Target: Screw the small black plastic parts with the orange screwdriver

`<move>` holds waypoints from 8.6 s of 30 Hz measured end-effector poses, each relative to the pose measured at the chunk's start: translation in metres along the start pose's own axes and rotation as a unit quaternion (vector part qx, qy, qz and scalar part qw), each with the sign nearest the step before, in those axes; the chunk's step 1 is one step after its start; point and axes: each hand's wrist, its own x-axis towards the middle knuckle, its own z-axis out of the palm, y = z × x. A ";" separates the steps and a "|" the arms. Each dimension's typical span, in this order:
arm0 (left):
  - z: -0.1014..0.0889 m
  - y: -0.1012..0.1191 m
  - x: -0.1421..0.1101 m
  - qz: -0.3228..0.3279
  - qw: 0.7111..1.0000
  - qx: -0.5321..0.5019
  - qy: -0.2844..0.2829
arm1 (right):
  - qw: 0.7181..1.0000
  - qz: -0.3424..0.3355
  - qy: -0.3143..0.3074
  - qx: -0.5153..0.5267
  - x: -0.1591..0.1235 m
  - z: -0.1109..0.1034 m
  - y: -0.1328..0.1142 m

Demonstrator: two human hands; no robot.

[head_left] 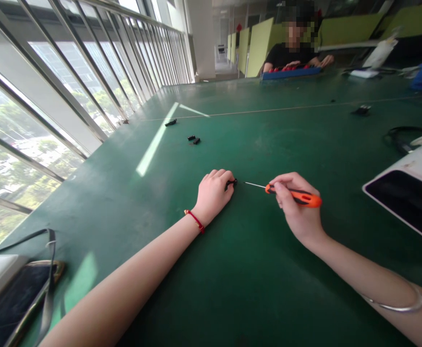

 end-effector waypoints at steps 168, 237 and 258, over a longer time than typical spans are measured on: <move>0.000 -0.001 0.001 -0.039 0.999 -0.015 0.022 | 0.971 -0.204 -0.047 -0.116 0.013 0.017 0.012; -0.001 0.001 -0.004 0.077 0.995 -0.059 0.028 | 0.929 -0.118 -0.243 -0.254 0.032 0.014 0.034; 0.004 -0.002 -0.003 -0.021 1.000 -0.018 0.013 | 0.924 -0.134 -0.246 -0.260 0.032 0.014 0.035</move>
